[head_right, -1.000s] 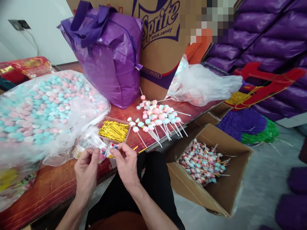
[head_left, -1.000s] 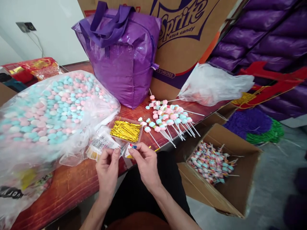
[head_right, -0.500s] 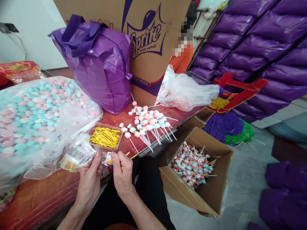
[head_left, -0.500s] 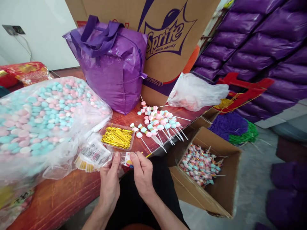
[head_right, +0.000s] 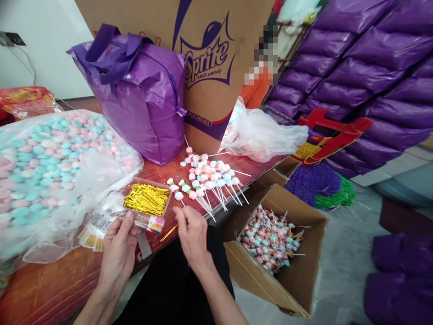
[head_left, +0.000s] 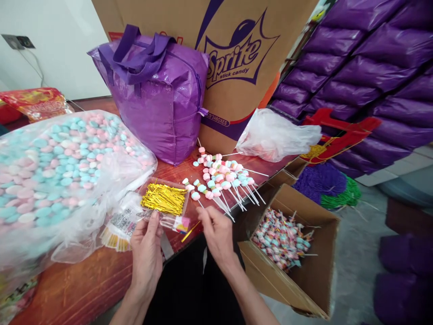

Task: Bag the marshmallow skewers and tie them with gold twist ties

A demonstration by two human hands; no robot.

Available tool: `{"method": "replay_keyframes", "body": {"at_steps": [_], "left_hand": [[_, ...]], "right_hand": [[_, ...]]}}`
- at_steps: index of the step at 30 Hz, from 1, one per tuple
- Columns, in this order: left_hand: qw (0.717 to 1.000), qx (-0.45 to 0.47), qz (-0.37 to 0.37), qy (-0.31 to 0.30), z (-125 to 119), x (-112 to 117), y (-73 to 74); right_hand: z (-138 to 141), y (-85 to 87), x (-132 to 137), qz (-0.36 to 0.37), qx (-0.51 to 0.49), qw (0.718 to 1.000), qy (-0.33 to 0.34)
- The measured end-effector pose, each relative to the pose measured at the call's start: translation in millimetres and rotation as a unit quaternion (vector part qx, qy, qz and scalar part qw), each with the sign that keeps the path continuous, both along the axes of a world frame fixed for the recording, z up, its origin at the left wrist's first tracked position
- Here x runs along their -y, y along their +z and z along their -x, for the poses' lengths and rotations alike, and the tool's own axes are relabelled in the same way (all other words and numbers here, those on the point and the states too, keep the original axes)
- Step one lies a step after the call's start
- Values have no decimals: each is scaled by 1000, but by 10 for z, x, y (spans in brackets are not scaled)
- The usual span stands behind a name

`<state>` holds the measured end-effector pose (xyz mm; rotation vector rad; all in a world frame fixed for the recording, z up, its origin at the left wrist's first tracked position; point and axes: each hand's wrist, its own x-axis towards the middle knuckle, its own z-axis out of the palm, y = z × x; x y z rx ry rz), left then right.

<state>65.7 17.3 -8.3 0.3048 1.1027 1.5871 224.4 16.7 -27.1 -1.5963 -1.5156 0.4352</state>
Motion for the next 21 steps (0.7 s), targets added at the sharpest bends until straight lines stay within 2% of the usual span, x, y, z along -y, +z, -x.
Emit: {"method": "replay_keyframes", "body": {"at_steps": [2,4,6,9,13,15,18,21], "left_hand": [[1000,-6,-6,8,37,-25,1],[1000,-3,-5,6,76,-42,-3],[1000,5,-5,4,98,-53,-7],[1000,21,-14,-2,97,-69,-1],[999,48,-16,-15,105,-93,-2],[998,61,-7,-13,134,-100,-27],[997,75,6,-1,188,-109,-85],[996,88,21,18,225,-129,-129]], "right_hand": [[-182,-46,-123,2,134,986,-96],[-340,-105,-222,39,267,951,-150],[-439,-158,-286,82,352,919,-159],[-489,-200,-332,104,384,903,-161],[-510,-244,-346,104,357,913,-170],[-519,-277,-315,62,312,931,-181],[-486,-292,-184,-55,165,967,-185],[-371,-226,36,-110,-2,987,-118]]}}
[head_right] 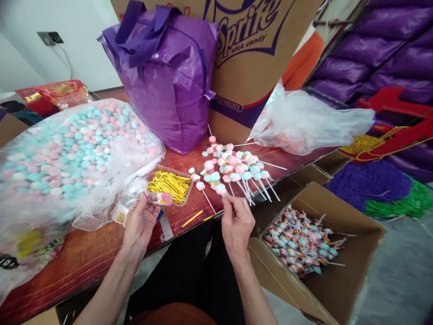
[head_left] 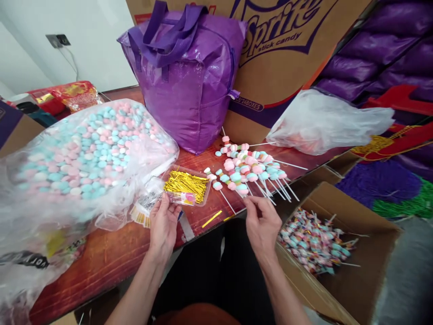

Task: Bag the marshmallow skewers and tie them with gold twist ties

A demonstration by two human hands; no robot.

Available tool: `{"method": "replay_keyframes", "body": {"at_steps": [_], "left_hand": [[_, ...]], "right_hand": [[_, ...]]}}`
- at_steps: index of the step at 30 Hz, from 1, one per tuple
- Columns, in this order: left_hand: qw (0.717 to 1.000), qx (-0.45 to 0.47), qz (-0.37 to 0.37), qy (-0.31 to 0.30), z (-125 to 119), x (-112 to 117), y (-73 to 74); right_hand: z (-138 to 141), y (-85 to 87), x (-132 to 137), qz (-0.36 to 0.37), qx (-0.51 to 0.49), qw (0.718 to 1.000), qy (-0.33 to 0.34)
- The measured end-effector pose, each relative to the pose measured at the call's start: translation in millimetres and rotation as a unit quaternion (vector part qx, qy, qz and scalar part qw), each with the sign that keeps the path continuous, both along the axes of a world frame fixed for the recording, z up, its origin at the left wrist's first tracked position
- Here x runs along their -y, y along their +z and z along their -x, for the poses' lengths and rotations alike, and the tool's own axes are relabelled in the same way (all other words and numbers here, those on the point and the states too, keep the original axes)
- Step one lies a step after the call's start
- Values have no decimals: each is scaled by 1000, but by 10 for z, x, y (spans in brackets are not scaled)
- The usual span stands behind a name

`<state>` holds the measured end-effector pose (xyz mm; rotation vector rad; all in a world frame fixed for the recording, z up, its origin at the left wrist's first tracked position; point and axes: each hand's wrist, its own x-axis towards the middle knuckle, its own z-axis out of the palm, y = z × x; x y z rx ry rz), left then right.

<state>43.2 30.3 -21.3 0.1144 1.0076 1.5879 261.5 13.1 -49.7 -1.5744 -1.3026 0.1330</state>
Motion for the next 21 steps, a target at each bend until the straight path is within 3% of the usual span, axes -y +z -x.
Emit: {"method": "replay_keyframes", "body": {"at_steps": [3,7,14,21], "left_hand": [[1000,18,22,6,20,-31,-18],[998,34,45,3,40,-57,-15],[999,25,27,-22,59,-25,-7],[993,-81,-50,-66,115,-34,26]], "right_hand": [[146,83,233,1,-73,993,94],[237,107,415,-2,-59,985,162],[144,103,418,10,43,983,178],[67,162,400,36,77,972,219]]}}
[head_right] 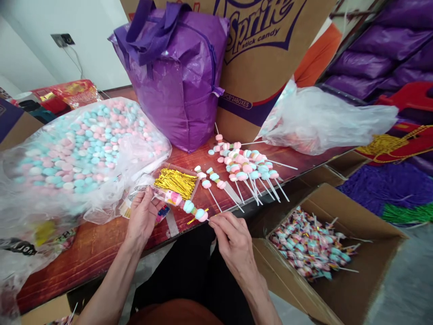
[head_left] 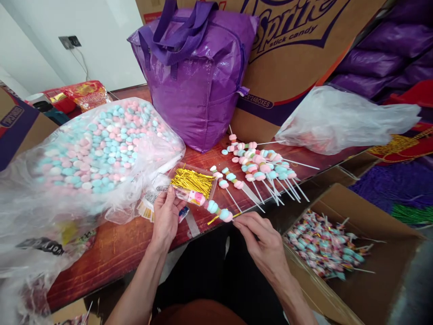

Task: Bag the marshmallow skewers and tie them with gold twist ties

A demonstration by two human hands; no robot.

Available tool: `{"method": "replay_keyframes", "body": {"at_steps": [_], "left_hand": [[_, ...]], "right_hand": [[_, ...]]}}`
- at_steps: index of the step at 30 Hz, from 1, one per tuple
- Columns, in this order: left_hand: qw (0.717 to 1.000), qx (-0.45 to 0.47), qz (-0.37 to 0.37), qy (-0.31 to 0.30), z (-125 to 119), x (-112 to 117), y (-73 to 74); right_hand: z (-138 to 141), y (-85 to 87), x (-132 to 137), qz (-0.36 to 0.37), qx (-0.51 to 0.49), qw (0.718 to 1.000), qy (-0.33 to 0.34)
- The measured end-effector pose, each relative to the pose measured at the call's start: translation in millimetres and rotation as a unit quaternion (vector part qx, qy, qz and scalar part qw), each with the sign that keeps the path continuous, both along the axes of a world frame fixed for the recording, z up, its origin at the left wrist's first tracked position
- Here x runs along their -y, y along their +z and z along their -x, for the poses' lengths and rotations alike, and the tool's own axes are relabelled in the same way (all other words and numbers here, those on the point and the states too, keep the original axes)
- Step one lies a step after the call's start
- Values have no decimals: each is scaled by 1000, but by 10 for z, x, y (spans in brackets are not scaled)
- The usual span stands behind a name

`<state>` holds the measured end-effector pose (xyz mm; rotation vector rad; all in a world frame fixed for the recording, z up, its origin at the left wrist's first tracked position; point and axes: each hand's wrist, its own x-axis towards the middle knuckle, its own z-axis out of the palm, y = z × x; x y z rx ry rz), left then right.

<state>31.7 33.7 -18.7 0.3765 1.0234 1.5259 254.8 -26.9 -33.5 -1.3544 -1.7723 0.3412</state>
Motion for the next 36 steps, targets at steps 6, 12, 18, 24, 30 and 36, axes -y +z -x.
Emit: {"method": "replay_keyframes", "body": {"at_steps": [6,12,18,24,30,36], "left_hand": [[998,-36,-19,-46,-25,6,-13],[999,-10,-7,-37,-82,33,-51],[998,28,-3,48,-149,60,-143],[997,47,-2,54,-153,52,-162],[1000,-14,-1,-12,-61,36,-152],[997,-72,-17,10,-101,62,-166]], "right_hand": [[62,32,-6,37,-42,998,28],[217,59,-28,43,-90,994,46],[315,28,35,43,-52,998,10],[338,6,59,59,-68,996,11],[286,8,4,27,-64,996,49],[313,-39,12,51,-101,993,34]]}}
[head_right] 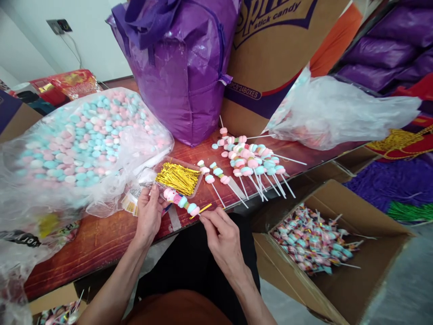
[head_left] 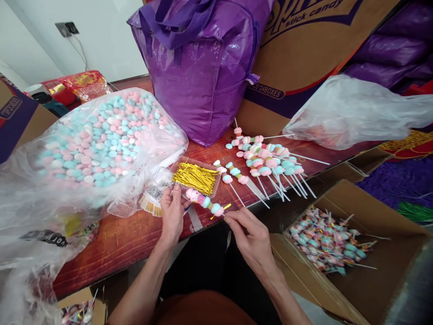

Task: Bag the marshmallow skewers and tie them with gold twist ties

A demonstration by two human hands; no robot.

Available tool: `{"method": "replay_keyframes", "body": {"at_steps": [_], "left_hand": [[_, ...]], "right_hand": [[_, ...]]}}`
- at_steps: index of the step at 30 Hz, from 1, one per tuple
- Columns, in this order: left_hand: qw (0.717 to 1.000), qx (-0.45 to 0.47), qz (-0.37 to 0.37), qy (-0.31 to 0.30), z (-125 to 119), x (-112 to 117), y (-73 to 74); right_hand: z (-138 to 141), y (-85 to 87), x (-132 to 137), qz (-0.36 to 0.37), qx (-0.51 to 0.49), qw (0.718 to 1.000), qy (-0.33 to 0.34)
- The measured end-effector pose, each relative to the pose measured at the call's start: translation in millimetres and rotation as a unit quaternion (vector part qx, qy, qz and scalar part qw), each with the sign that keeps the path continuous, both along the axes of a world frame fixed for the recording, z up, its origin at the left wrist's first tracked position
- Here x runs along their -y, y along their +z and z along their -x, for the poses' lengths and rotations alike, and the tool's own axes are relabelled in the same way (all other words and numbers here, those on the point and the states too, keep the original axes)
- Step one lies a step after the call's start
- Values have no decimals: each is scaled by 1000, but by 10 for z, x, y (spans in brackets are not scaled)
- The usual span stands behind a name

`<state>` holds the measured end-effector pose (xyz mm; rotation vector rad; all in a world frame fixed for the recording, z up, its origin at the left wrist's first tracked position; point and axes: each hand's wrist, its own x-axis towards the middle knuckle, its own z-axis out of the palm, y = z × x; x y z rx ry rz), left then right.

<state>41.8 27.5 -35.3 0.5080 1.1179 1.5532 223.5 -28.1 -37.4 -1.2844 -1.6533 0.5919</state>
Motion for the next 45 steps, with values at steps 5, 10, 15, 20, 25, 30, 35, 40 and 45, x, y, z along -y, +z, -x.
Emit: {"method": "replay_keyframes", "body": {"at_steps": [5,10,15,20,25,30,35,40,45], "left_hand": [[999,-24,-17,-17,67,-44,-24],[996,-79,-13,-38,109,-51,-62],[998,-66,-20,0,28,6,-74],[1000,-20,-6,-20,0,49,-10],[999,-10,-7,-49,-56,100,70],[995,39,1,-90,-77,124,87],[989,53,24,-139,-101,146,46],[987,44,16,-156,-121,156,26],[987,63,25,-146,-6,85,85]], "right_hand": [[-39,22,-24,16,-8,999,40],[-41,43,-49,-3,18,999,30],[83,-3,-9,-57,57,997,2],[177,-46,17,-79,83,993,-10],[281,-49,38,-87,86,992,-15],[365,-15,66,-37,-5,999,12],[397,2,53,86,-62,994,-11],[518,24,4,105,-79,990,-56],[493,29,16,63,-22,997,-33]]}}
